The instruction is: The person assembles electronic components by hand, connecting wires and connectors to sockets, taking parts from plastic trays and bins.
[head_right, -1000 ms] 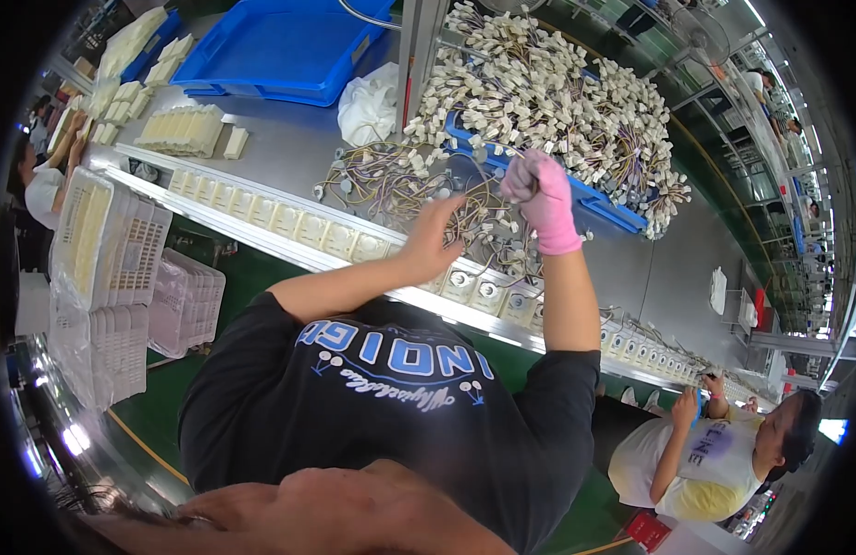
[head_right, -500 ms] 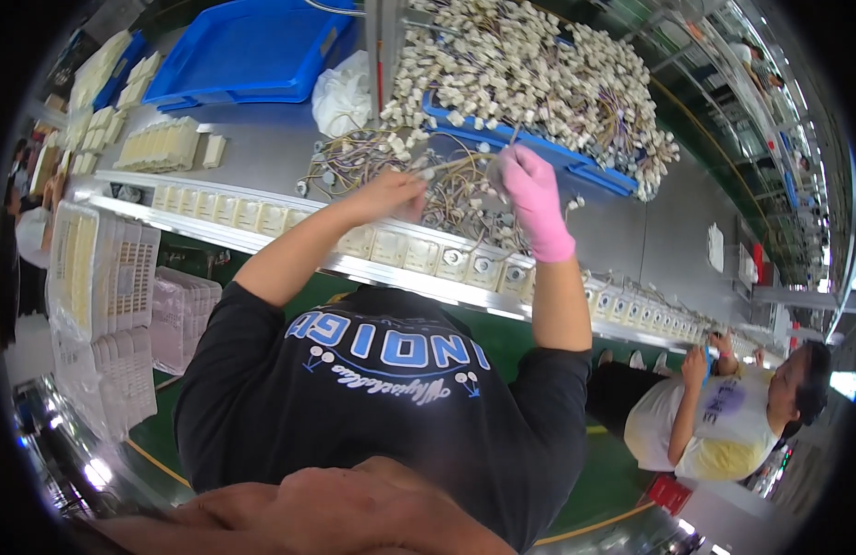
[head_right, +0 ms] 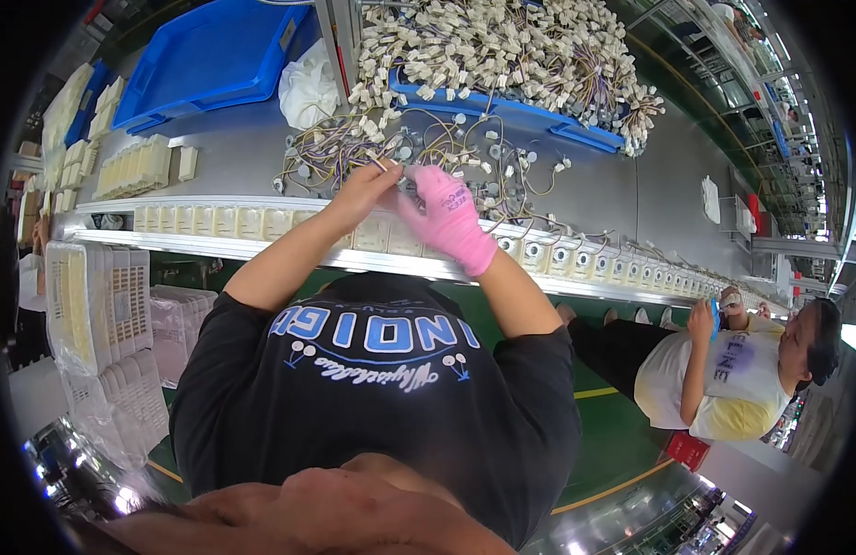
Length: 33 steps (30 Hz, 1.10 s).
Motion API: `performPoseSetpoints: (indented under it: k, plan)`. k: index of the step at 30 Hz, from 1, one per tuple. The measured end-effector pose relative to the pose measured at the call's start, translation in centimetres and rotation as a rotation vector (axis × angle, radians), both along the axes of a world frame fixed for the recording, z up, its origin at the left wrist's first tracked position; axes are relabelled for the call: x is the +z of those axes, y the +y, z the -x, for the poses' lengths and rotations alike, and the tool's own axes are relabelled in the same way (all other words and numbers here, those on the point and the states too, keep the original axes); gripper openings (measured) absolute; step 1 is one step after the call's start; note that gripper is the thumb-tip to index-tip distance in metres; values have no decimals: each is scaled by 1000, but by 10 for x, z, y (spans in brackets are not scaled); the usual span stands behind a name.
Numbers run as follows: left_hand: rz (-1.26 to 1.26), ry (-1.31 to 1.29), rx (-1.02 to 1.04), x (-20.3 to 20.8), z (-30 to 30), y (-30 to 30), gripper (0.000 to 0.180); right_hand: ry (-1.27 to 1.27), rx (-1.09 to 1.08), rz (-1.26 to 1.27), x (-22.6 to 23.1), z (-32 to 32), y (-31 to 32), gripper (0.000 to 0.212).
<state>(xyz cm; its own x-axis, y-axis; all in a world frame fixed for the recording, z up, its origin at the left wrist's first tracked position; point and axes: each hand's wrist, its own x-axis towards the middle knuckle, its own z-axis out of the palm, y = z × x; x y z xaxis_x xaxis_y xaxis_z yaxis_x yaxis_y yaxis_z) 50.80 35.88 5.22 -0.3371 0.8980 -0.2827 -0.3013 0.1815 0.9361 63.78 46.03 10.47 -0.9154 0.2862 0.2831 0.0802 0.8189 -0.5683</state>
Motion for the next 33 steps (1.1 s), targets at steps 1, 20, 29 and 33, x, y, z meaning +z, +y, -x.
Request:
performPoseSetpoints:
  k: [1,20,29,33]
  plan:
    - [-9,349,-30,-5,3,-2,31,-42,27,29,2,-3,1,26]
    - [-160,1343,-74,-11,-36,-35,14,18,164,-303,-34,-39,-23,27]
    - [-166,1353,-17,-11,-41,-38,19,134,-93,-280,-48,-35,-46,18]
    - [-69,1375,-90,-9,-44,-36,27,-95,-75,-278,-37,-40,-43,17]
